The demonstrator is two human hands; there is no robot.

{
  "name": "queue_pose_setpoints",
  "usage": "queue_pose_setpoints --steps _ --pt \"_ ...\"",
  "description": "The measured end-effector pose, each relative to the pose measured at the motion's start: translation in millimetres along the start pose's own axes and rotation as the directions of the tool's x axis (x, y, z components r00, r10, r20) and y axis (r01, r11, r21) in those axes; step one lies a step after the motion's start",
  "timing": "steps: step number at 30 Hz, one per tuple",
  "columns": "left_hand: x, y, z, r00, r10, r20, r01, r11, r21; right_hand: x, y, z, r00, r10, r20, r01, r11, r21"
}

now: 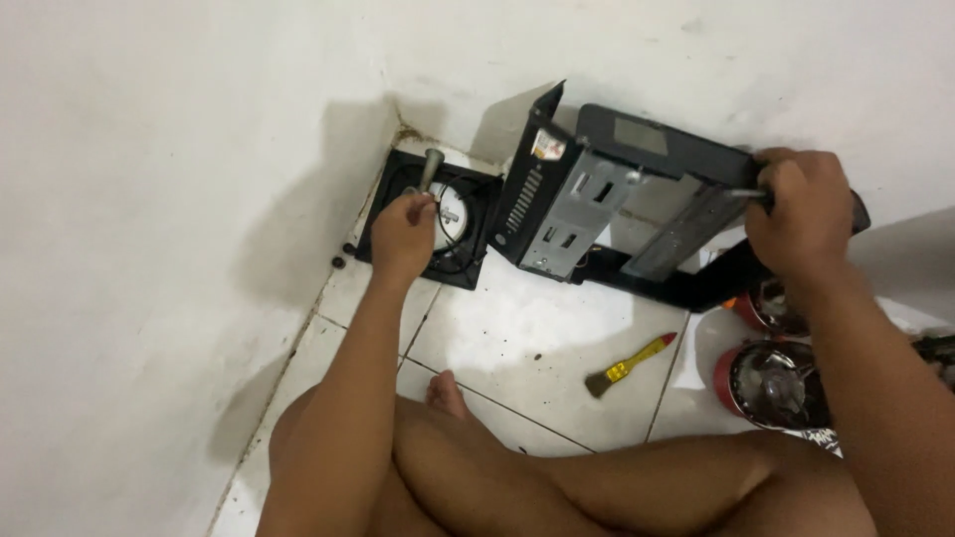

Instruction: Removing internal metal and plastic plates from an electronic device chassis using a screwdriver

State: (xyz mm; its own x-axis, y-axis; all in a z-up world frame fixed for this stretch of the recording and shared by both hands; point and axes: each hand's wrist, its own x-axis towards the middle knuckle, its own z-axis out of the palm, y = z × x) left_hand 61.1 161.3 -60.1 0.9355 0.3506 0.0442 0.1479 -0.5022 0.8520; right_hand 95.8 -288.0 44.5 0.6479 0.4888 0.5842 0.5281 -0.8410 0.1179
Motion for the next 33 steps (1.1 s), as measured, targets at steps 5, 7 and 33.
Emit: queue_pose_setpoints --steps 5,7,33 --pt "-45 97 -17 0.943 0.329 -0.039 -0.328 0.909 -0.258 -12 -12 -11 0.996 -0.054 -0.077 0.059 0.996 0.061" --pt "-59 125 -21 0.878 0.472 -0.085 -0.474 0.829 -0.296 -18 -15 -14 0.991 -0.056 -0.121 0.069 0.992 0.107" --pt "-60 229 40 0.623 0.488 0.611 -0.688 0.714 0.130 -30 -24 0 0.940 0.050 -0.338 0.036 0.969 0.243"
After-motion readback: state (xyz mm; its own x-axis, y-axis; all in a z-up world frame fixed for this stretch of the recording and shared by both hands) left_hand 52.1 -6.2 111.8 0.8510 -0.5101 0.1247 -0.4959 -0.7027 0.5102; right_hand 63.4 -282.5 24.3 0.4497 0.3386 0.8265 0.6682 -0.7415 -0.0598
